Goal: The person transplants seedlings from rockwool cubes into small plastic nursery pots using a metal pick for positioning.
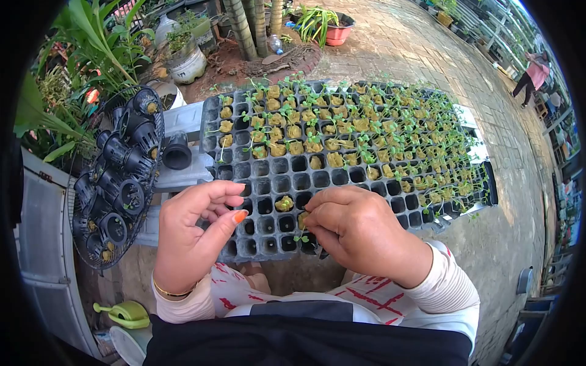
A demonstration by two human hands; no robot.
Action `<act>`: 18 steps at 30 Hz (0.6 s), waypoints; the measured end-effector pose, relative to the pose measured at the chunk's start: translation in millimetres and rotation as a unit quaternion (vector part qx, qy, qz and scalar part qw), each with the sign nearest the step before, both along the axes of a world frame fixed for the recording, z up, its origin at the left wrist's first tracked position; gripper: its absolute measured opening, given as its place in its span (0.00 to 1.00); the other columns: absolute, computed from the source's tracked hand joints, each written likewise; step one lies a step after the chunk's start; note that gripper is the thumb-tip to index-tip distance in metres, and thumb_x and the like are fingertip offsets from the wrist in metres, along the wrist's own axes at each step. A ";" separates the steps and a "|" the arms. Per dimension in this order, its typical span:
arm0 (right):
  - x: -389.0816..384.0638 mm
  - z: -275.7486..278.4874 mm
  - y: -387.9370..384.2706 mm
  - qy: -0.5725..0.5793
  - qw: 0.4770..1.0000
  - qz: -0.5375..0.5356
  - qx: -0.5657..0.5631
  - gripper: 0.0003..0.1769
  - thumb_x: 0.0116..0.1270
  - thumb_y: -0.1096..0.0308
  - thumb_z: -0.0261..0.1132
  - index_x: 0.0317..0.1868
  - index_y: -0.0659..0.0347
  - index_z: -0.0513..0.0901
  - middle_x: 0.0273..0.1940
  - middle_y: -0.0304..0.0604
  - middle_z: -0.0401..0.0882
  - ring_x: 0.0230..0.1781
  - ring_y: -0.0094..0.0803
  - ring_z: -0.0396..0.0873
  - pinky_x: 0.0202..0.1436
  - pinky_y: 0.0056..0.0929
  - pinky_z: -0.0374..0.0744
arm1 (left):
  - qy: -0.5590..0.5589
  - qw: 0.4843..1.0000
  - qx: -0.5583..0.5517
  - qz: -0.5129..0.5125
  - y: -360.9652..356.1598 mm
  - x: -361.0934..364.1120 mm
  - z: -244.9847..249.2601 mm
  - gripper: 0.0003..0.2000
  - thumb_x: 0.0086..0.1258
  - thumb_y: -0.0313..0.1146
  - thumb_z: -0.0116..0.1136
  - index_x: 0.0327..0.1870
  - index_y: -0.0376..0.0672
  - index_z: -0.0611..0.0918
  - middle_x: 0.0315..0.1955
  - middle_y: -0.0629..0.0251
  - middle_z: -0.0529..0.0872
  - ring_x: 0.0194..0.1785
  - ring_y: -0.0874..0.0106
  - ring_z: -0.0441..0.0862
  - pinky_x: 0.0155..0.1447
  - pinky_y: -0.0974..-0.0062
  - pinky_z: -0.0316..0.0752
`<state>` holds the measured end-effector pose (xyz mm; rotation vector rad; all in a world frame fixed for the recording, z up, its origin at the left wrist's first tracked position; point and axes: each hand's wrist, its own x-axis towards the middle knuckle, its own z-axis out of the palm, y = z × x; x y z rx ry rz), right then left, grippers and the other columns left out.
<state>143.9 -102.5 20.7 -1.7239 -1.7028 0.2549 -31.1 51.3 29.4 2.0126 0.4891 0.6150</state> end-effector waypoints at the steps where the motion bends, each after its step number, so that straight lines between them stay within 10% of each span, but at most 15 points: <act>1: -0.5 1.1 -0.2 -0.010 1.000 -0.003 -0.005 0.07 0.50 0.78 0.67 0.32 0.64 0.84 0.36 0.47 0.80 0.33 0.44 0.80 0.36 0.36 0.79 | 0.001 1.000 0.002 0.003 0.7 0.1 0.1 0.14 0.56 0.21 0.62 0.45 0.34 0.81 0.32 0.61 0.85 0.32 0.78 0.80 0.36 0.82 0.73; 13: 9.2 51.8 -10.3 0.188 0.969 -0.150 0.063 0.10 0.66 0.67 0.60 0.36 0.66 0.83 0.33 0.46 0.75 0.35 0.35 0.74 0.40 0.28 0.71 | -0.013 0.999 0.024 0.016 8.3 0.4 -4.4 0.13 0.57 0.20 0.62 0.45 0.35 0.81 0.31 0.58 0.84 0.26 0.78 0.79 0.28 0.82 0.74; 18: 23.4 60.8 -21.3 0.045 0.976 -0.120 0.175 0.17 0.68 0.58 0.58 0.38 0.66 0.84 0.29 0.40 0.75 0.29 0.27 0.66 0.37 0.24 0.66 | -0.007 0.999 0.034 0.013 7.2 1.0 -5.4 0.13 0.57 0.20 0.62 0.45 0.35 0.81 0.31 0.58 0.84 0.26 0.78 0.79 0.28 0.82 0.74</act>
